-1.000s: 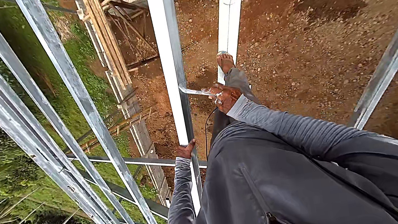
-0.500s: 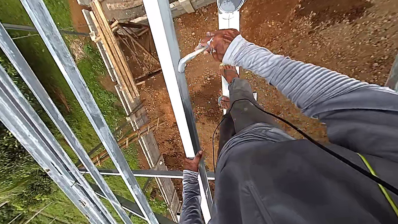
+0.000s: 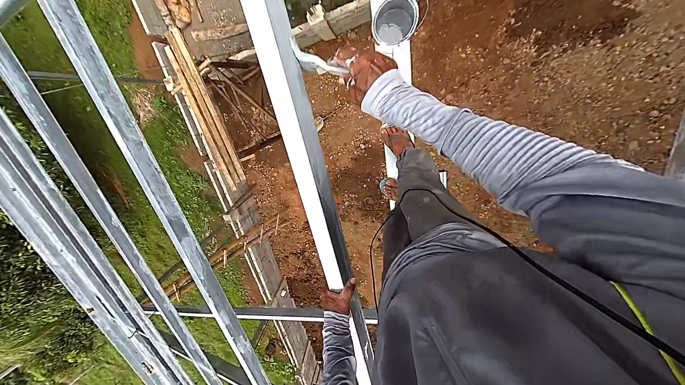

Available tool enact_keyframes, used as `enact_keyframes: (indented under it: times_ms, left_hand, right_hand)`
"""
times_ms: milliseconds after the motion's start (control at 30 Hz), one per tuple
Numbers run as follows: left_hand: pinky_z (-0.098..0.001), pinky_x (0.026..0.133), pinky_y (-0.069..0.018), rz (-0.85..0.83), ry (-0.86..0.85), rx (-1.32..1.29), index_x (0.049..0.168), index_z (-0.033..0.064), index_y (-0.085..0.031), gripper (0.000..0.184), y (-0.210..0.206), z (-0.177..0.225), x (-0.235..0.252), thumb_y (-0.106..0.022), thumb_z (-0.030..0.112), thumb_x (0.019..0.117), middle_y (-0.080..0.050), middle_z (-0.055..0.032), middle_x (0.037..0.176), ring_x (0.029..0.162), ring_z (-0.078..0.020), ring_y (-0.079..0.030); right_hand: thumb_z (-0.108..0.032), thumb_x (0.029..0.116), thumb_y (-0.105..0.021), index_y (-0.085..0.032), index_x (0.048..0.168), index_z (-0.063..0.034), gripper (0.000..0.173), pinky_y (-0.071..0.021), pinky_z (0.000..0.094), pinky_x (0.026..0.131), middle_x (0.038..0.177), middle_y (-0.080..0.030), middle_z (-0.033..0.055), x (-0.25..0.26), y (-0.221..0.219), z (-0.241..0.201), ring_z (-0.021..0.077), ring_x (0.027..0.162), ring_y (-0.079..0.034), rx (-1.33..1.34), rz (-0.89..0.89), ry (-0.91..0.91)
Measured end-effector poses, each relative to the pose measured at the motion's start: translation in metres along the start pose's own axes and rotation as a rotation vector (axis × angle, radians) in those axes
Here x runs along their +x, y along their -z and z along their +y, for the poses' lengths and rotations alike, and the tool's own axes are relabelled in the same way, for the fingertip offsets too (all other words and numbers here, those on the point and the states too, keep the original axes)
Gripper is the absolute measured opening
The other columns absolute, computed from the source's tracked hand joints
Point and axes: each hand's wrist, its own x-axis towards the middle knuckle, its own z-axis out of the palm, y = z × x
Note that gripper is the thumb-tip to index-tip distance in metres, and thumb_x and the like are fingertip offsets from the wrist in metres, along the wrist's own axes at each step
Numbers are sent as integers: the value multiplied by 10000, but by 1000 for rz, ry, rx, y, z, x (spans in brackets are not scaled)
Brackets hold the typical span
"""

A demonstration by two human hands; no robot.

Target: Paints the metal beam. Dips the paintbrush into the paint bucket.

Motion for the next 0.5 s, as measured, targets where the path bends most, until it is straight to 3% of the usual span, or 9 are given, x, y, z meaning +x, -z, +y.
enact_keyframes:
  times_ms: [67, 133, 200, 300, 400, 500]
  left_hand:
    - [-483, 978, -546, 6, -23, 20, 1374, -79, -505, 1073, -1, -3, 1, -845, 603, 618, -694, -235, 1151, 1061, -274, -693]
    - [-477, 965, -551, -1, -21, 31, 1349, -77, -525, 1058, 0, -3, 2, -841, 622, 620, -703, -226, 1122, 1037, -264, -699]
    - [-467, 955, -560, -4, -20, 22, 1323, -73, -550, 1026, 0, -3, 2, -847, 613, 619, -713, -211, 1097, 1013, -250, -707]
    - [-494, 960, -550, 1, -1, 24, 1319, -82, -555, 1006, 0, 1, 1, -848, 589, 628, -708, -229, 1101, 1025, -281, -702]
    - [-514, 970, -541, -7, 40, 81, 1307, -78, -570, 984, 1, 0, 0, -833, 604, 649, -703, -243, 1113, 1046, -309, -695]
    - [-545, 970, -532, -23, 67, 132, 1287, -83, -584, 955, 2, 2, 2, -831, 608, 677, -701, -262, 1105, 1045, -343, -693]
  right_hand:
    - [-122, 1005, -584, -616, 1418, -204, 423, -492, 670, 983, 1399, -621, 194, -47, -15, 17, 434, 1228, -630, -58, -98, 53]
    - [-150, 1015, -587, -641, 1388, -203, 381, -513, 671, 942, 1357, -645, 193, -67, -16, 38, 432, 1177, -657, -72, -80, 71]
    - [-147, 1013, -580, -657, 1365, -184, 362, -516, 658, 941, 1321, -663, 187, -58, 1, 43, 421, 1168, -662, -28, 40, 52]
    - [-147, 1001, -580, -645, 1385, -194, 392, -485, 622, 1022, 1363, -652, 157, -10, 30, 25, 385, 1249, -628, 49, 170, 10]
    - [-138, 986, -602, -604, 1415, -227, 439, -470, 650, 1028, 1408, -613, 176, 10, 24, -1, 407, 1278, -601, -8, 77, -8]
    - [-83, 979, -593, -591, 1440, -197, 476, -493, 672, 967, 1430, -595, 196, -40, 1, -6, 436, 1232, -626, -55, -49, 45]
